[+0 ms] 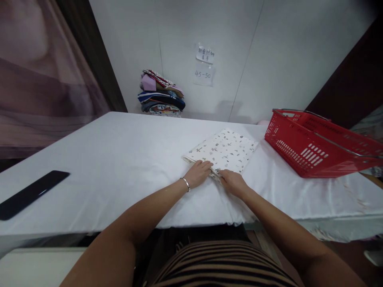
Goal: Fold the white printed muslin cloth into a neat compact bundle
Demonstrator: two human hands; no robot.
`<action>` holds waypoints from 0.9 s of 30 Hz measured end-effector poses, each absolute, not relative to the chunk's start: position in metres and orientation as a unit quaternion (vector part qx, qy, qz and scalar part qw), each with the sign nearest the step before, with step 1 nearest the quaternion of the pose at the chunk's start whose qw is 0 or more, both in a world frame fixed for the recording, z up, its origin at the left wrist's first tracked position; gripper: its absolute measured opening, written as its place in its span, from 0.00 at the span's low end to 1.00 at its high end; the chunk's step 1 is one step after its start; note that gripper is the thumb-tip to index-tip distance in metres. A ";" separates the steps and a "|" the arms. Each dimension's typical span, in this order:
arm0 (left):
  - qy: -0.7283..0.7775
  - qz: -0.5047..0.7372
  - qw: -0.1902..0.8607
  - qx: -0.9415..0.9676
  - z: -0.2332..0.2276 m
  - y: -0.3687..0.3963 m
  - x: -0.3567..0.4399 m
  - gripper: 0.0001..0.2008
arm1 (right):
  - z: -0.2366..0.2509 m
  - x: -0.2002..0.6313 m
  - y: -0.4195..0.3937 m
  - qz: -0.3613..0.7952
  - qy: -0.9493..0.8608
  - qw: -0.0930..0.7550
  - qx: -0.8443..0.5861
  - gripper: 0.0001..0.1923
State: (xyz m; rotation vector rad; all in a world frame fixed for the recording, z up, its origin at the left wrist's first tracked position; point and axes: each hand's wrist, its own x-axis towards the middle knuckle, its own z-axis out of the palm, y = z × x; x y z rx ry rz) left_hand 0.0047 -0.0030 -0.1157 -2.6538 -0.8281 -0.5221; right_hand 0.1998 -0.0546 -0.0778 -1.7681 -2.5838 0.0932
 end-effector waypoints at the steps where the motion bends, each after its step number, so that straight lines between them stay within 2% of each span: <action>1: -0.286 -0.185 0.159 -0.926 -0.116 -0.003 0.007 0.12 | -0.077 0.199 -0.054 0.027 -0.825 0.003 -0.565 0.13; 6: -0.283 -0.204 0.156 -0.924 -0.114 -0.006 0.009 0.13 | -0.075 0.196 -0.058 -0.016 -0.816 -0.002 -0.578 0.13; 12: -0.283 -0.205 0.105 -0.931 -0.111 -0.009 0.002 0.11 | -0.076 0.191 -0.063 -0.038 -0.825 -0.035 -0.563 0.12; 18: -0.300 -0.235 0.084 -0.921 -0.114 -0.005 0.003 0.09 | -0.079 0.193 -0.060 -0.054 -0.838 0.011 -0.543 0.12; 27: -0.301 -0.238 0.046 -0.922 -0.115 -0.004 0.003 0.09 | -0.090 0.191 -0.071 -0.075 -0.859 0.029 -0.506 0.11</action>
